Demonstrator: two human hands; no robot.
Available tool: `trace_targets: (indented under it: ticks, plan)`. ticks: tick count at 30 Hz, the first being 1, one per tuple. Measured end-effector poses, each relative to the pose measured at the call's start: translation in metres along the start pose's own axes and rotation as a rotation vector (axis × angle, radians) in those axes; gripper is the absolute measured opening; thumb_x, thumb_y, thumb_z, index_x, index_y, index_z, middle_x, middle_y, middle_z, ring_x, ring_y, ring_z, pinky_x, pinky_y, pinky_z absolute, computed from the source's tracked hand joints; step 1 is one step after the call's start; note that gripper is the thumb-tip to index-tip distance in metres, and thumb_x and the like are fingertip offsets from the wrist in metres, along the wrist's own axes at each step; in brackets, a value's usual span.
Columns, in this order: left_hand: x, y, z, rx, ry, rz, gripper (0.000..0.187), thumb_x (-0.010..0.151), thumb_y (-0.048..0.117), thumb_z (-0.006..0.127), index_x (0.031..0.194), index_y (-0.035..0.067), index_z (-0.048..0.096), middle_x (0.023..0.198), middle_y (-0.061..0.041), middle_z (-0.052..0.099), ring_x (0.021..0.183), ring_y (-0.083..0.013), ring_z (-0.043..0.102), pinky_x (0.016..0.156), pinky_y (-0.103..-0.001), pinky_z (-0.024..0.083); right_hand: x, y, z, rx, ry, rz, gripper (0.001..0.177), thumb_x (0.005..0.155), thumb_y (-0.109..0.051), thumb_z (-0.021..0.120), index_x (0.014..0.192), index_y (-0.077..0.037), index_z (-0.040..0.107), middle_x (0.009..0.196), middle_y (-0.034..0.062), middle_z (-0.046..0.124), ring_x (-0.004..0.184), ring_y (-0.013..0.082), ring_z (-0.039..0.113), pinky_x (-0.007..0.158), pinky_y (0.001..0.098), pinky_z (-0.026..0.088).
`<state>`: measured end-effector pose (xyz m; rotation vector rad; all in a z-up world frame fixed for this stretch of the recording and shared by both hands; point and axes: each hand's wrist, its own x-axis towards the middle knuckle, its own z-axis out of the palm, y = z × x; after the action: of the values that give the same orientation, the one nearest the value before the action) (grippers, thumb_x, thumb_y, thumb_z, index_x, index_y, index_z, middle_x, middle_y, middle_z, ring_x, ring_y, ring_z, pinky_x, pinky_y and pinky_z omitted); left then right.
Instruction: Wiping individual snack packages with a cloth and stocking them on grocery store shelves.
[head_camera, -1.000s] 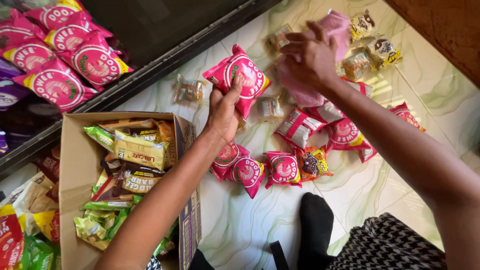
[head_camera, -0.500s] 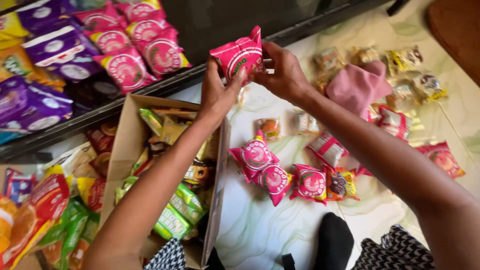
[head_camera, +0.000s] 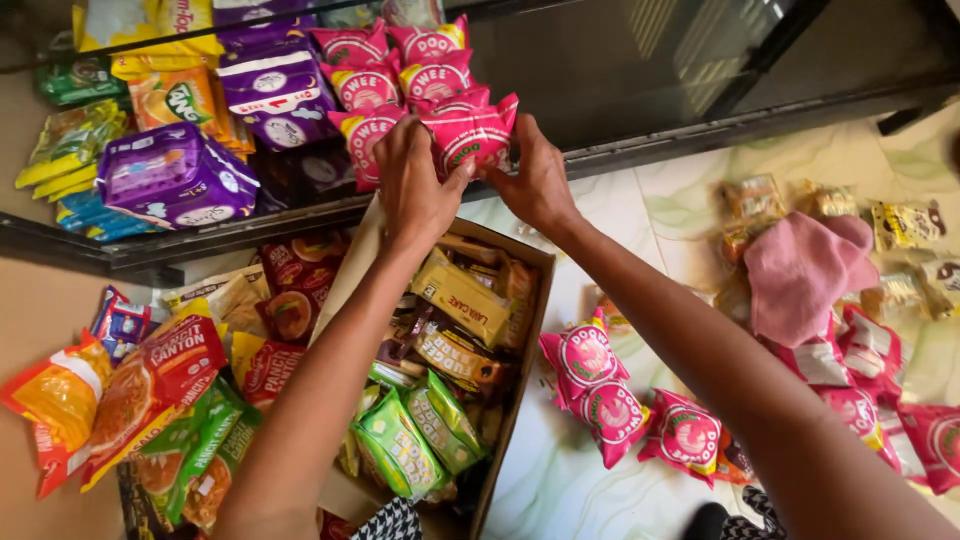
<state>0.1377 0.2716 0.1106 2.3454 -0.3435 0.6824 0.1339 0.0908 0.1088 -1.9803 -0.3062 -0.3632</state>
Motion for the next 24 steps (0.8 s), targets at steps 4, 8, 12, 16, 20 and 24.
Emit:
trace_targets:
  ticks: [4,8,12,16,20,24]
  plan:
    - [-0.001,-0.015,0.001,0.123,-0.052,-0.037,0.066,0.077,0.028,0.091,0.124,-0.002,0.056,0.143,-0.021,0.051,0.132,-0.0431,0.043,0.115,-0.055,0.034,0.005,0.016,0.023,-0.014,-0.013,0.001,0.054,0.081,-0.014,0.090,0.115,-0.002,0.050,0.105,0.0176,0.075,0.098,0.0307,0.076,0.080,0.0399,0.057]
    - [0.005,-0.017,0.004,0.207,-0.050,-0.096,0.084,0.073,0.031,0.094,0.136,0.003,0.046,0.145,-0.022,0.047,0.141,-0.0442,0.034,0.116,-0.066,0.023,0.017,0.023,0.034,-0.018,-0.006,0.020,0.059,0.080,-0.017,0.091,0.113,-0.002,0.045,0.106,0.0187,0.075,0.104,0.0334,0.076,0.081,0.0402,0.058]
    - [0.009,-0.017,0.006,0.109,-0.128,-0.205,0.106,0.076,0.024,0.093,0.155,0.008,0.024,0.152,-0.021,0.044,0.148,-0.0422,0.031,0.114,-0.076,0.013,0.022,0.025,0.038,-0.016,-0.017,0.040,0.060,0.081,-0.017,0.090,0.113,-0.003,0.041,0.107,0.0207,0.076,0.107,0.0362,0.075,0.081,0.0405,0.059]
    - [0.011,-0.021,0.007,0.113,-0.068,-0.164,0.111,0.074,0.020,0.092,0.158,0.009,0.019,0.153,-0.019,0.047,0.147,-0.0352,0.036,0.113,-0.078,0.013,0.024,0.029,0.045,-0.055,-0.011,0.002,0.060,0.085,-0.015,0.089,0.115,-0.002,0.039,0.107,0.0230,0.075,0.106,0.0424,0.072,0.080,0.0427,0.058]
    - [0.012,-0.035,0.008,0.224,-0.123,-0.111,0.104,0.075,0.021,0.092,0.155,0.010,0.027,0.147,-0.014,0.055,0.150,-0.0386,0.028,0.109,-0.086,0.009,0.027,0.042,0.054,-0.096,-0.008,-0.041,0.061,0.086,-0.016,0.089,0.115,-0.002,0.037,0.106,0.0245,0.074,0.103,0.0462,0.070,0.077,0.0450,0.057]
    - [0.014,-0.040,0.005,0.294,-0.211,-0.084,0.100,0.074,0.025,0.094,0.154,0.011,0.034,0.151,-0.012,0.050,0.153,-0.0425,0.019,0.106,-0.090,0.007,0.030,0.038,0.047,-0.167,-0.085,-0.041,0.079,0.084,-0.022,0.088,0.134,0.000,0.031,0.111,0.0260,0.073,0.105,0.0463,0.069,0.081,0.0445,0.058]
